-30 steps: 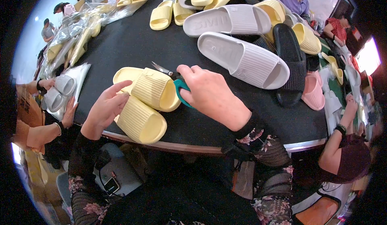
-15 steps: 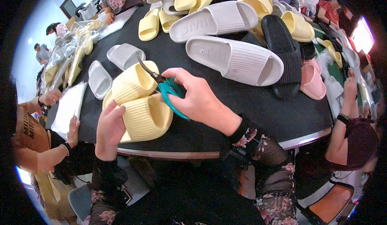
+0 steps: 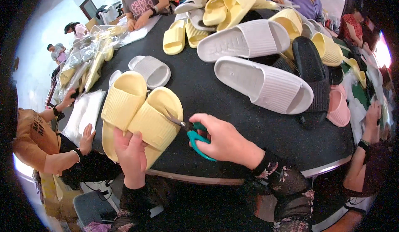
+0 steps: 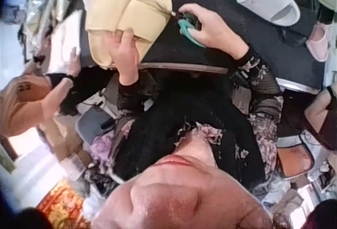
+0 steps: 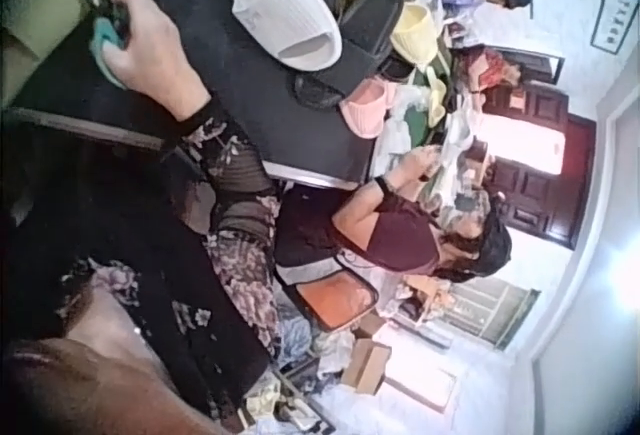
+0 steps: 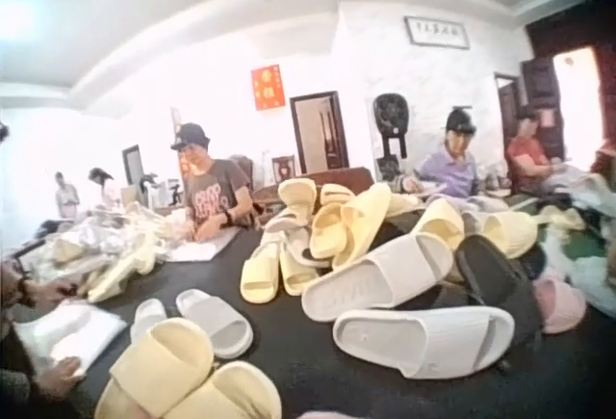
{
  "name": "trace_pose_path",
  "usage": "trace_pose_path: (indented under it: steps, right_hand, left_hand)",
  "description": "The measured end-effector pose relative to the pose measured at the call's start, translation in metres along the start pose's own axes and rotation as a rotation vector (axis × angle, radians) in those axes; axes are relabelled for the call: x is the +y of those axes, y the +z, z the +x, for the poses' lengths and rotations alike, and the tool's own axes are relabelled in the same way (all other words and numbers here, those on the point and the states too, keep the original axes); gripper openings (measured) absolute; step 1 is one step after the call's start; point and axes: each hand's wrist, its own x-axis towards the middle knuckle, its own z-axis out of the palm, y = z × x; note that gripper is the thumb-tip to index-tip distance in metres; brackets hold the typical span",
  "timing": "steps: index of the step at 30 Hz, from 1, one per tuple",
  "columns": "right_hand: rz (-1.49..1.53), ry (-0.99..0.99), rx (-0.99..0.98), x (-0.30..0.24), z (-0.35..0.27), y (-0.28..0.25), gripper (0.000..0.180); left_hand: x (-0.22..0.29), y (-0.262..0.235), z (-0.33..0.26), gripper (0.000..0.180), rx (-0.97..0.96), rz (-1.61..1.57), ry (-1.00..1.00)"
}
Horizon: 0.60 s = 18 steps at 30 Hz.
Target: The recorder uses scissors to trim excess material or threads from mass-produced plastic sandals in a manufacturing setting.
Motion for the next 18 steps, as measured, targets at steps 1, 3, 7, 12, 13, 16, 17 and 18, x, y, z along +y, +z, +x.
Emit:
trace_pose_path:
  steps: [1,3,7,12,13,16,17,18]
  right_hand:
    - [-0.004,0.004,-0.004,0.0,-0.001,0.001,0.041]
    - [-0.004,0.0,-0.005,-0.002,-0.001,0.001,0.041]
    - [-0.007,-0.016,-0.027,0.003,-0.001,0.004,0.039]
    - [0.071,-0.097,0.013,0.004,-0.005,0.007,0.041]
    - [0.069,-0.126,0.05,0.004,-0.006,0.007,0.042]
    - [0.074,-0.131,0.106,-0.002,-0.005,0.004,0.044]
    - [0.076,-0.112,0.116,-0.005,-0.005,0.003,0.045]
    - [0.078,-0.106,0.125,-0.006,-0.005,0.002,0.045]
  left_hand:
    - [0.001,0.003,-0.002,0.054,0.014,0.009,0.01]
    - [0.002,-0.003,-0.006,0.056,-0.018,0.057,0.042]
    - [-0.004,0.0,-0.012,0.057,-0.018,0.071,0.062]
    - [-0.003,-0.007,-0.024,0.057,-0.113,0.312,0.098]
    - [-0.004,-0.007,-0.026,0.057,-0.12,0.319,0.095]
    - [-0.004,-0.005,-0.032,0.045,-0.131,0.348,0.18]
    - [0.001,-0.003,-0.036,0.037,-0.148,0.416,0.159]
    - [0.003,-0.002,-0.038,0.03,-0.168,0.48,0.138]
